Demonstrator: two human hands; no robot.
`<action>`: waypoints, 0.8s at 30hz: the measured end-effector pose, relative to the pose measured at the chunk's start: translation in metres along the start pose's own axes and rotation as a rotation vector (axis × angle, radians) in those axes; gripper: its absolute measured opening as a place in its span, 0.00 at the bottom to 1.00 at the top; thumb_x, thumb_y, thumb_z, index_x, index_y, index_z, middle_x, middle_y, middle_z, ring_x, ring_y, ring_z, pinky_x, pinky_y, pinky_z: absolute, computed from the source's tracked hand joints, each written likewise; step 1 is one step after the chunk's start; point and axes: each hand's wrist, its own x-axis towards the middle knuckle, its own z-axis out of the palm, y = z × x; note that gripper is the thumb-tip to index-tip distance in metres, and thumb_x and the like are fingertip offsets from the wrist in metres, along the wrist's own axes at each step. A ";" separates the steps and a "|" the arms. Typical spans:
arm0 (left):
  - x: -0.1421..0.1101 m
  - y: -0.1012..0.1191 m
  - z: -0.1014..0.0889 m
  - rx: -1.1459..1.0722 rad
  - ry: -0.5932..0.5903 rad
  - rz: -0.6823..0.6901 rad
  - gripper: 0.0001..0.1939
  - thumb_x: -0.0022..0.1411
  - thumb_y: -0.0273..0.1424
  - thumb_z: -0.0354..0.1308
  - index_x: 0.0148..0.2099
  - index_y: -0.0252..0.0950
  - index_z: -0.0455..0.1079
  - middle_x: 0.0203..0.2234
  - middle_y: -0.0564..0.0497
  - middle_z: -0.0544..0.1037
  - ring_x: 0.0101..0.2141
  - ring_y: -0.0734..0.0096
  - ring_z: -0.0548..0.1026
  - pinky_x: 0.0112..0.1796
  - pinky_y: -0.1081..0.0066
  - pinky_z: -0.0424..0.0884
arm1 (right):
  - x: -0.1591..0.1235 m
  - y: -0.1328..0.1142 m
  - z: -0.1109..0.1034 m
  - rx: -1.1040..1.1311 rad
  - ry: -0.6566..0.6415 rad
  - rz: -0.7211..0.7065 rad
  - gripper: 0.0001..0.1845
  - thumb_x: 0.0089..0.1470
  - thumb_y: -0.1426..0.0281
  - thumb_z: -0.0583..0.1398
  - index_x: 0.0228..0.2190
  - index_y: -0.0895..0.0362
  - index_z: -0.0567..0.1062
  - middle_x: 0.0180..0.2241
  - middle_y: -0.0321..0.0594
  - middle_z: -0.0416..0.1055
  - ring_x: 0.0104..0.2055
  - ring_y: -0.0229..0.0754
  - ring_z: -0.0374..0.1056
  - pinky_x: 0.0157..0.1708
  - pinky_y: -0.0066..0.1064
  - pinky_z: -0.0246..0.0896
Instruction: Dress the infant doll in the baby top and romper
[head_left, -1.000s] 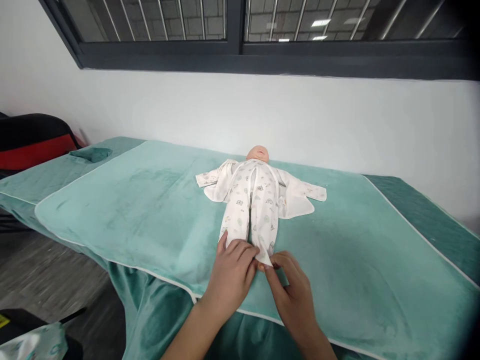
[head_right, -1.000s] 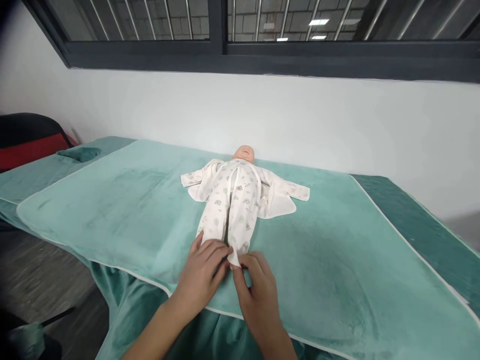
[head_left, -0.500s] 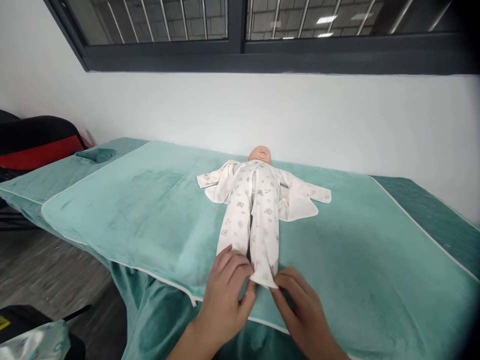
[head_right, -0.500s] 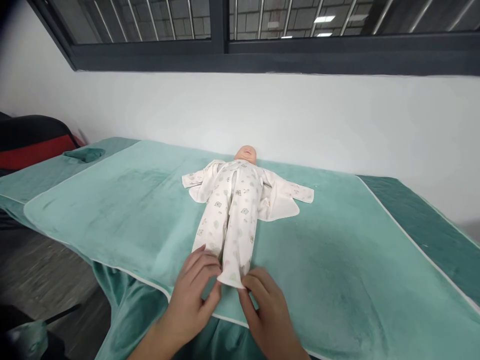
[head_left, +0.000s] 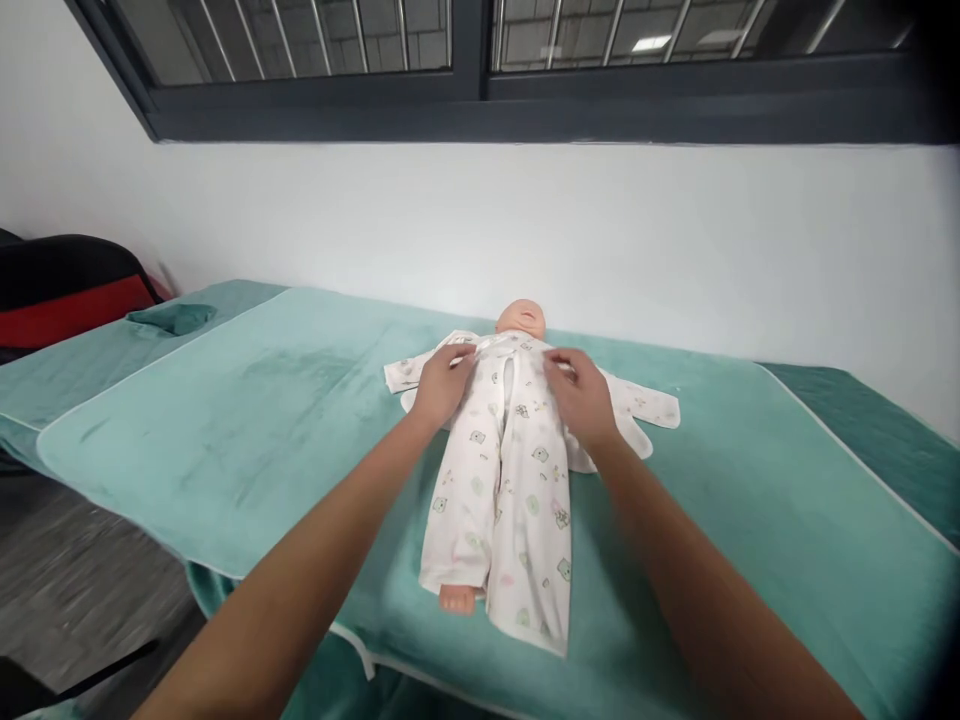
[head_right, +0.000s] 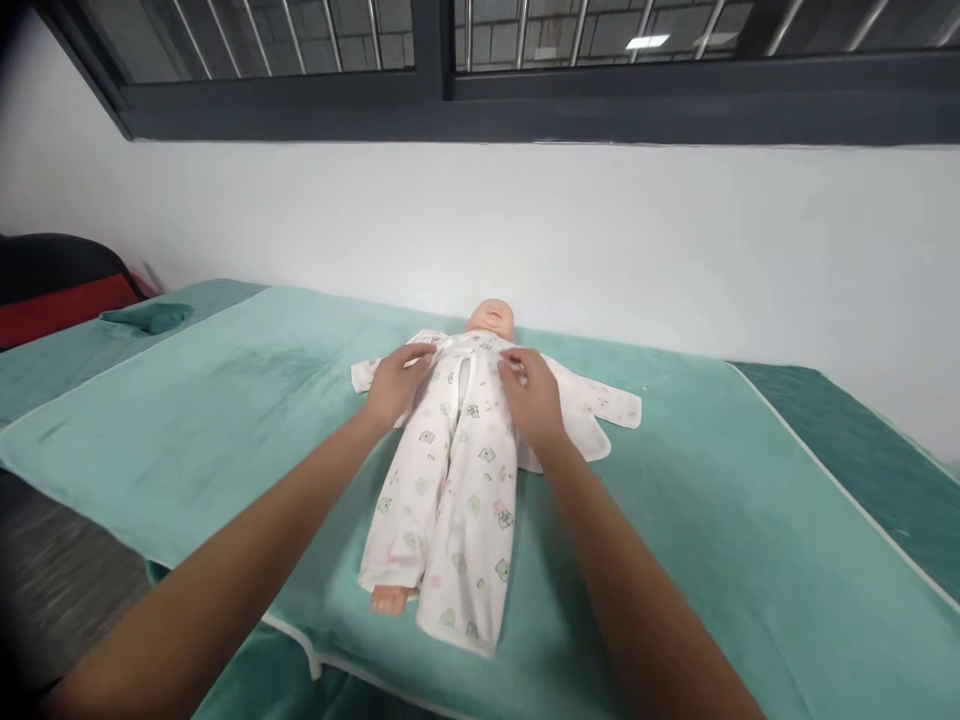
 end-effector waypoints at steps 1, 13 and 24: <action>0.022 -0.002 0.007 0.010 -0.027 -0.020 0.14 0.64 0.33 0.53 0.46 0.34 0.75 0.49 0.45 0.78 0.50 0.63 0.74 0.54 0.65 0.66 | 0.019 0.009 0.012 0.008 0.035 0.012 0.16 0.57 0.61 0.58 0.44 0.55 0.75 0.49 0.45 0.74 0.48 0.46 0.69 0.51 0.40 0.62; 0.107 -0.020 0.001 -0.016 -0.632 -0.205 0.08 0.51 0.35 0.64 0.30 0.36 0.74 0.30 0.47 0.78 0.32 0.65 0.73 0.35 0.65 0.68 | 0.063 0.068 0.018 -0.040 -0.056 0.181 0.17 0.55 0.52 0.59 0.35 0.53 0.74 0.46 0.40 0.76 0.49 0.48 0.68 0.52 0.43 0.58; 0.090 -0.037 0.036 -0.029 -0.191 -0.195 0.08 0.60 0.34 0.56 0.31 0.38 0.63 0.30 0.51 0.74 0.32 0.69 0.70 0.38 0.67 0.66 | 0.086 0.074 0.025 -0.242 -0.062 0.185 0.14 0.57 0.58 0.54 0.31 0.54 0.70 0.36 0.43 0.74 0.38 0.47 0.66 0.41 0.40 0.58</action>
